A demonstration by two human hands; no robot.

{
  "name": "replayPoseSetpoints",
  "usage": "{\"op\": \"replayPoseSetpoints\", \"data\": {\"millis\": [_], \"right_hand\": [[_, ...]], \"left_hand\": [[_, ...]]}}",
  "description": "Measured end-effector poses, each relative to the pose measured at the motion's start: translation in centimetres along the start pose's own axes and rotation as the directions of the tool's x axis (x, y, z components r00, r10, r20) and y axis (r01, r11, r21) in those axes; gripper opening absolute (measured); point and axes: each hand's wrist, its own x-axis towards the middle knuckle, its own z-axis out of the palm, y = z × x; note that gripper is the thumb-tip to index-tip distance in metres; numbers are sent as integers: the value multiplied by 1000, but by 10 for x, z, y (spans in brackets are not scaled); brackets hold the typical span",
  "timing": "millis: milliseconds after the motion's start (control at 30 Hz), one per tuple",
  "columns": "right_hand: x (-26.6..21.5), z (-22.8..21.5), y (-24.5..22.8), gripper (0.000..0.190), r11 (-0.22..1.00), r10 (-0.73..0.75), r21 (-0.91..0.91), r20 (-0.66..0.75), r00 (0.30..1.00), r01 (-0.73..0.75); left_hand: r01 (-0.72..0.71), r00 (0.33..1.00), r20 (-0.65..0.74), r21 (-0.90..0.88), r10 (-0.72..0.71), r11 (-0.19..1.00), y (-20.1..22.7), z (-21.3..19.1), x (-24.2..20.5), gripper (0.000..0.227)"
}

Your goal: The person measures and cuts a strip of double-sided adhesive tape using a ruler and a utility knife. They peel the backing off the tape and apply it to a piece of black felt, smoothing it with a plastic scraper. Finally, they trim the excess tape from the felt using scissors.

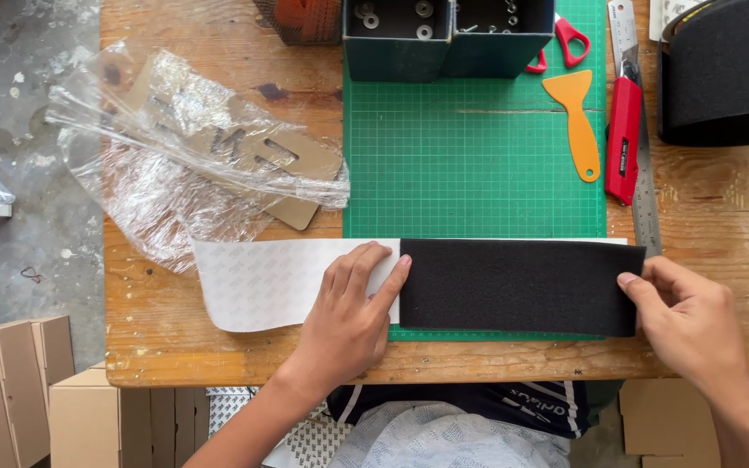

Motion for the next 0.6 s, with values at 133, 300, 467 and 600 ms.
{"op": "replayPoseSetpoints", "data": {"millis": [133,300,467,600], "right_hand": [[2,3,7,34,985,-107,-138,-25,994,102],[8,1,13,31,987,-80,-142,18,997,82],[10,-1,13,30,990,-80,-114,47,996,85],[12,-2,17,29,983,-90,-152,64,994,99]], "left_hand": [[4,1000,19,-6,-4,1000,0,-1,1,60],[10,999,34,-23,-9,1000,-1,-2,1,63],[22,999,49,-34,-21,999,-3,-1,2,63],[34,998,63,-47,-31,998,-4,-2,3,63]]}}
